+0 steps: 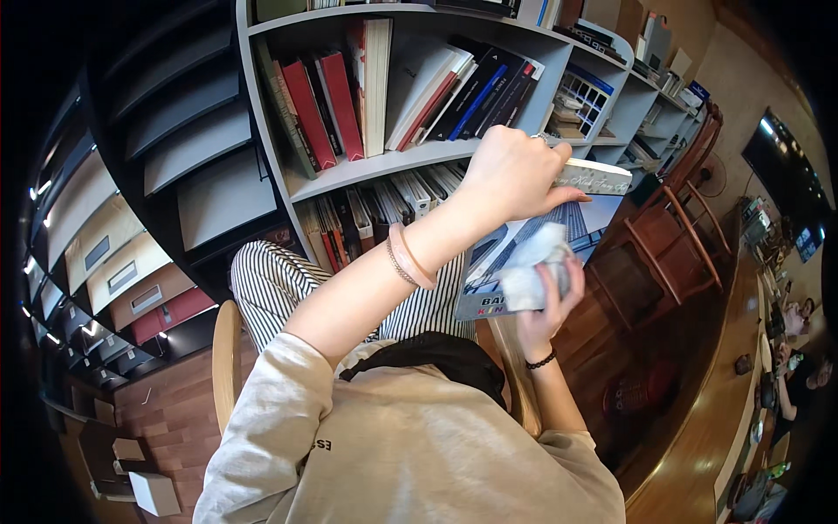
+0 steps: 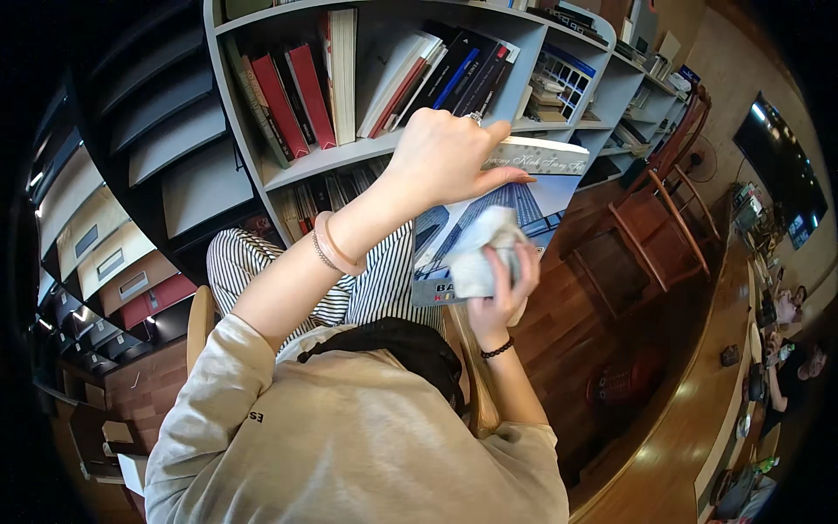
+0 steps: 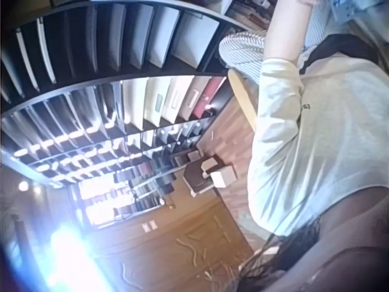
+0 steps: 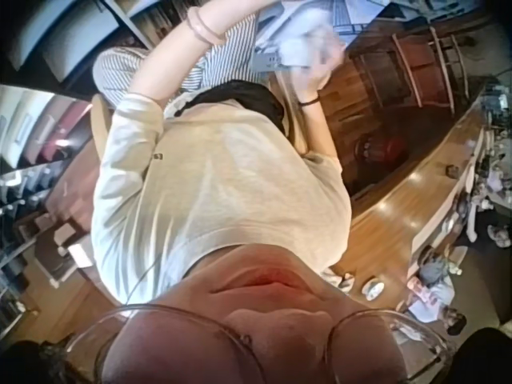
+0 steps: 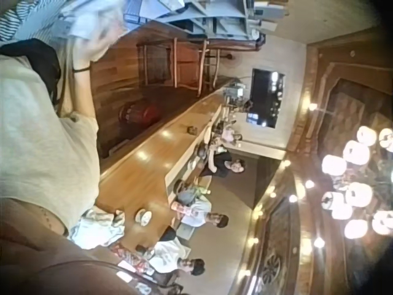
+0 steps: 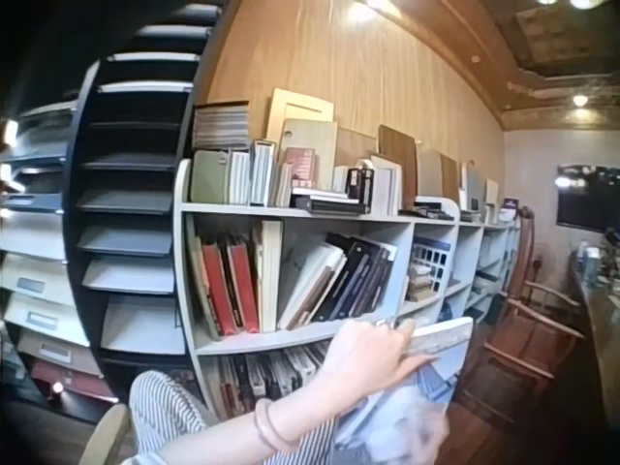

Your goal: Wiping and cleaning the covers of various binders and folders taken from a shelf.

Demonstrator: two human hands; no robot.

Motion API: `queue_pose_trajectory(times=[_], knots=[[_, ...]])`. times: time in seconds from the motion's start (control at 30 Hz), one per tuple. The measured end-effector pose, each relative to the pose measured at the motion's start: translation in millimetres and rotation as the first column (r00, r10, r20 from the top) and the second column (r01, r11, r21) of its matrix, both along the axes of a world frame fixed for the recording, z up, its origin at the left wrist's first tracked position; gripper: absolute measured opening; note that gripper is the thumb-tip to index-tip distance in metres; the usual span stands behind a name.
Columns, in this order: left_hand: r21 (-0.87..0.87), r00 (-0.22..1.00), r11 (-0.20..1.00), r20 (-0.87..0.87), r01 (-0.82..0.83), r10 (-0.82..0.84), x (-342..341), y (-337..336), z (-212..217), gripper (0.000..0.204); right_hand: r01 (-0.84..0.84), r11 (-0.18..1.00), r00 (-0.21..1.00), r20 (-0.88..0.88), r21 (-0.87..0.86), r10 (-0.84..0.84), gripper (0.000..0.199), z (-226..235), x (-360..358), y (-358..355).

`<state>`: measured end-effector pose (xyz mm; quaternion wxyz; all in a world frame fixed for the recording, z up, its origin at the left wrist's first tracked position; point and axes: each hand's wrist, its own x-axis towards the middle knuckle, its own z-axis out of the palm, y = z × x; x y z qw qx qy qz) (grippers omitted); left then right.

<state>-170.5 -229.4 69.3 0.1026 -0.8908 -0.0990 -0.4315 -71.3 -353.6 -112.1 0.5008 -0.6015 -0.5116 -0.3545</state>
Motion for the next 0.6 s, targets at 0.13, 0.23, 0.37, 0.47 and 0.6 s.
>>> queue_pose_trajectory(times=[0.13, 0.23, 0.37, 0.47, 0.6], knots=[[0.013, 1.000, 1.000, 0.021, 0.008, -0.008, 3, -5, -1, 0.053, 0.164, 0.948, 0.926, -0.375, 0.274, -0.052, 0.047, -19, 23, 14], [0.009, 1.000, 1.000, 0.014, -0.024, 0.024, 5, -6, 0, 0.050, 0.164, 0.957, 0.923, -0.380, 0.241, -0.062, 0.045, -25, 13, 11], [0.047, 0.994, 0.997, 0.091, -0.060, 0.056, 6, 3, -5, 0.049, 0.014, 0.995, 0.998, -0.064, -0.094, -0.020, 0.046, -14, -16, -4], [0.071, 0.995, 0.996, 0.085, -0.061, 0.055, 5, 13, -7, 0.053, -0.131, 0.939, 0.961, 0.191, -0.319, 0.199, 0.047, -8, -17, -11], [0.049, 0.996, 0.996, 0.055, -0.069, 0.066, 5, 6, -4, 0.051, -0.176, 0.932, 0.953, 0.180, -0.317, 0.242, 0.045, -10, -10, -7]])
